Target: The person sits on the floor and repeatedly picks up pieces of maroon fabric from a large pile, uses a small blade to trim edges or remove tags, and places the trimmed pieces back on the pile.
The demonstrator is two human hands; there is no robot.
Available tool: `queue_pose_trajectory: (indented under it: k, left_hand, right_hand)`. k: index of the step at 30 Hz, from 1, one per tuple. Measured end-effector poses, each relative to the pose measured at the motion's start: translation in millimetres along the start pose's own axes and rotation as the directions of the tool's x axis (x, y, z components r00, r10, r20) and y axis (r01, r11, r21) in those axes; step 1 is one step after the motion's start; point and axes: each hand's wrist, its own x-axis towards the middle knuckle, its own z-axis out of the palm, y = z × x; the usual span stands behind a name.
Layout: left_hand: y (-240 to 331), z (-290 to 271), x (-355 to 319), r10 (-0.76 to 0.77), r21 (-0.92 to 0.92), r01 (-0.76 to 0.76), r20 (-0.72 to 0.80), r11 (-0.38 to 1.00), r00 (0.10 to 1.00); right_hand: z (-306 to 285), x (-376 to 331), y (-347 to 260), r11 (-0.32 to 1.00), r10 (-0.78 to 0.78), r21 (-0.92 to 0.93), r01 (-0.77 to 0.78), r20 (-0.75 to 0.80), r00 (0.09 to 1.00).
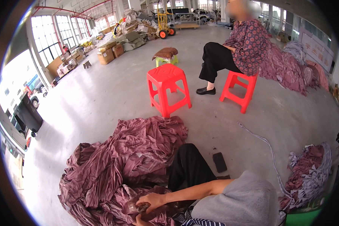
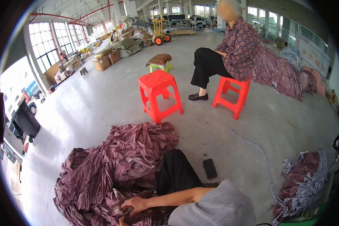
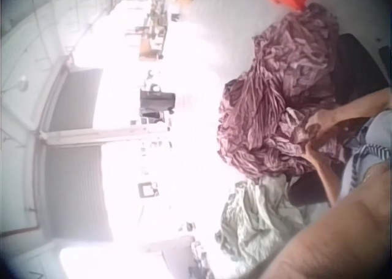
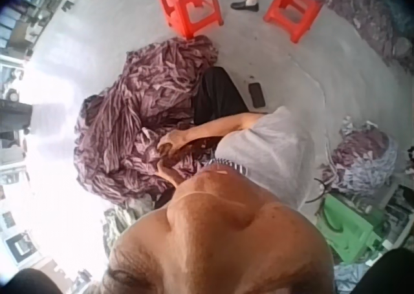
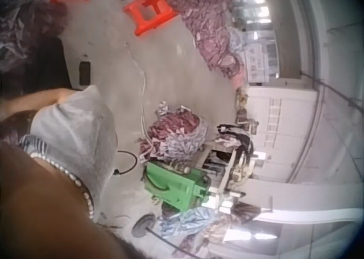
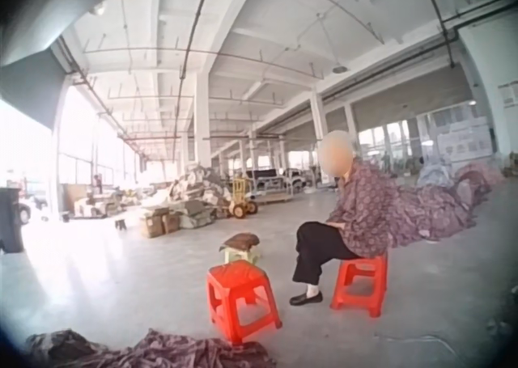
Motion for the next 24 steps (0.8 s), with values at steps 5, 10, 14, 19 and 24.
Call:
queue_pose_trajectory:
  k: [5,10,14,19,24]
  left_hand:
    - [-3.8,-7.9,9.9,-0.079,-0.130,0.070,-0.072,0.989,0.994]
    - [-4.2,-16.6,15.9,-0.107,-0.217,0.079,-0.122,0.973,0.987]
    - [-2.8,-17.8,21.0,-0.125,-0.285,0.082,-0.135,0.955,0.983]
    - [-7.6,-61.6,17.6,-0.088,-0.391,-0.006,-0.221,0.920,0.971]
    - [35.9,-61.2,16.8,-0.035,-0.596,-0.099,-0.210,0.797,0.977]
  right_hand:
    - [14.9,-18.4,42.9,0.957,0.072,-0.285,-0.057,0.042,0.996]
    - [-5.6,-14.0,37.0,0.945,-0.161,-0.318,0.080,-0.237,0.958]
    - [-41.4,-2.8,11.1,0.992,0.049,-0.102,-0.075,-0.239,0.970]
    - [-44.7,19.5,-12.6,0.993,-0.122,-0.036,0.117,-0.302,0.945]
    - [-49.8,-23.9,81.1,0.868,-0.092,-0.496,0.037,-0.086,0.992]
